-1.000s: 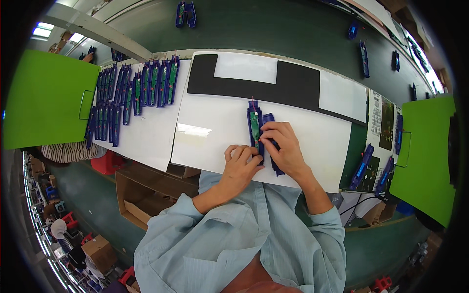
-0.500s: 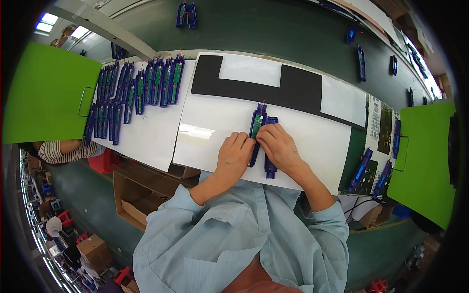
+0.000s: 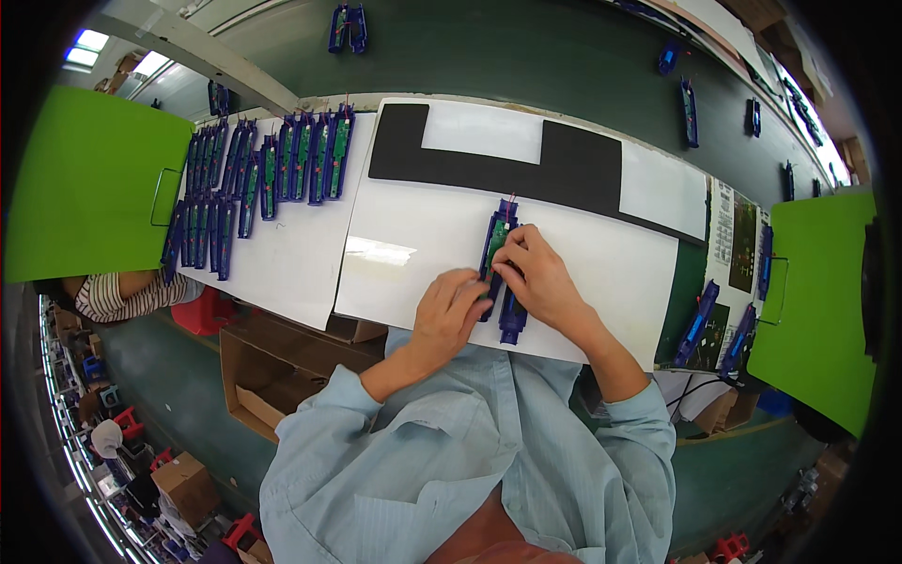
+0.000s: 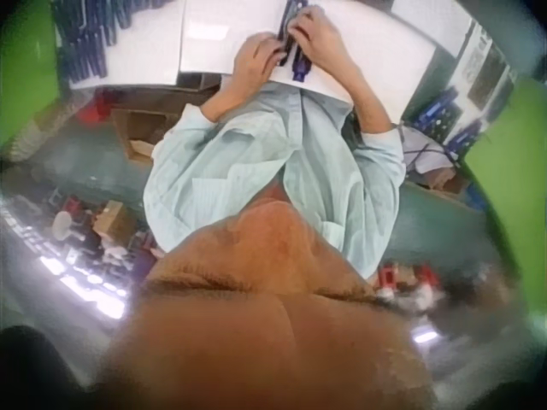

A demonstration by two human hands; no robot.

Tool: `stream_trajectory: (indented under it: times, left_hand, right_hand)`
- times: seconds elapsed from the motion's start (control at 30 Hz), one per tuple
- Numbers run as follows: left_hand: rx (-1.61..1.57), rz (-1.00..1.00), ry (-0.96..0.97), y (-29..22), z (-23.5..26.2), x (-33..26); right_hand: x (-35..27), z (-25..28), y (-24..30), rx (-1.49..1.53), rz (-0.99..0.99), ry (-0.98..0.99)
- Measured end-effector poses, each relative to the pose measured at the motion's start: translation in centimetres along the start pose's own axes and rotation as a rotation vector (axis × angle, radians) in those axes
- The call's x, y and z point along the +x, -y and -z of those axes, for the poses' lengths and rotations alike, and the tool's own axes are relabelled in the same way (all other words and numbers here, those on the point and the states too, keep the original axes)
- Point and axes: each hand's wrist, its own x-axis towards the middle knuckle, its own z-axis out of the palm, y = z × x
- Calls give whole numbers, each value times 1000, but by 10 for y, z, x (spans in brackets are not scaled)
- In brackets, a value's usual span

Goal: The person assembles small electronic components by hand at a workstation. They repeatedly pick up blue plastic casings and green circuit boards, insert the boards into the casings, and place the finished units on the table. The process involves precise hand manipulation of small parts without the use of tools.

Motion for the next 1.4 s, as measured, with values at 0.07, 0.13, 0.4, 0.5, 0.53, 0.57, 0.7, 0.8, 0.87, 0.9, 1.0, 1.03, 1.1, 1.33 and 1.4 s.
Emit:
stream_trajectory:
  times: [0.07, 0.13, 0.4, 0.5, 0.53, 0.57, 0.7, 0.8, 0.87, 0.9, 1.0, 1.03, 1.1, 1.33, 1.4]
  left_hand:
    - [41, -93, 45, -5, 11, -8]
    - [96, -136, 88, 0, 7, -15]
    - [73, -159, 90, 10, 0, -23]
    - [93, -166, 87, 12, -2, -25]
    - [103, -166, 90, 13, -1, -25]
    - [112, -166, 93, 13, -1, -25]
    - [148, -142, 86, 11, -1, -27]
    - [174, -120, 88, 10, -1, -30]
    - [180, -110, 92, 9, -1, -28]
    - [182, -118, 95, 9, -1, -29]
    - [179, -142, 114, 9, 1, -26]
    - [164, -140, 131, 7, 4, -23]
    - [161, -170, 175, 6, 12, -13]
    - [349, -330, 353, -7, 24, 5]
    - [298, -305, 379, -3, 23, 5]
  right_hand:
    - [4, 6, 4, 33, -79, 75]
    - [7, 10, 6, 42, -124, 125]
    - [14, 6, 4, -61, -138, 197]
    - [15, 4, 4, -78, -131, 207]
    - [16, 4, 4, -73, -123, 208]
    - [15, 4, 3, -69, -114, 209]
    - [10, -1, 1, -43, -22, 153]
    - [7, -5, 7, -78, 57, 120]
    - [6, -5, 5, -86, 103, 125]
    - [4, -5, 5, -90, 126, 126]
    - [2, -2, 5, -153, 172, 115]
    - [-2, -1, 7, -159, 151, 47]
    - [-12, 1, 13, -183, 112, -95]
    - [-64, -4, 47, -359, -324, 137]
    - [-71, -9, 43, -270, -319, 99]
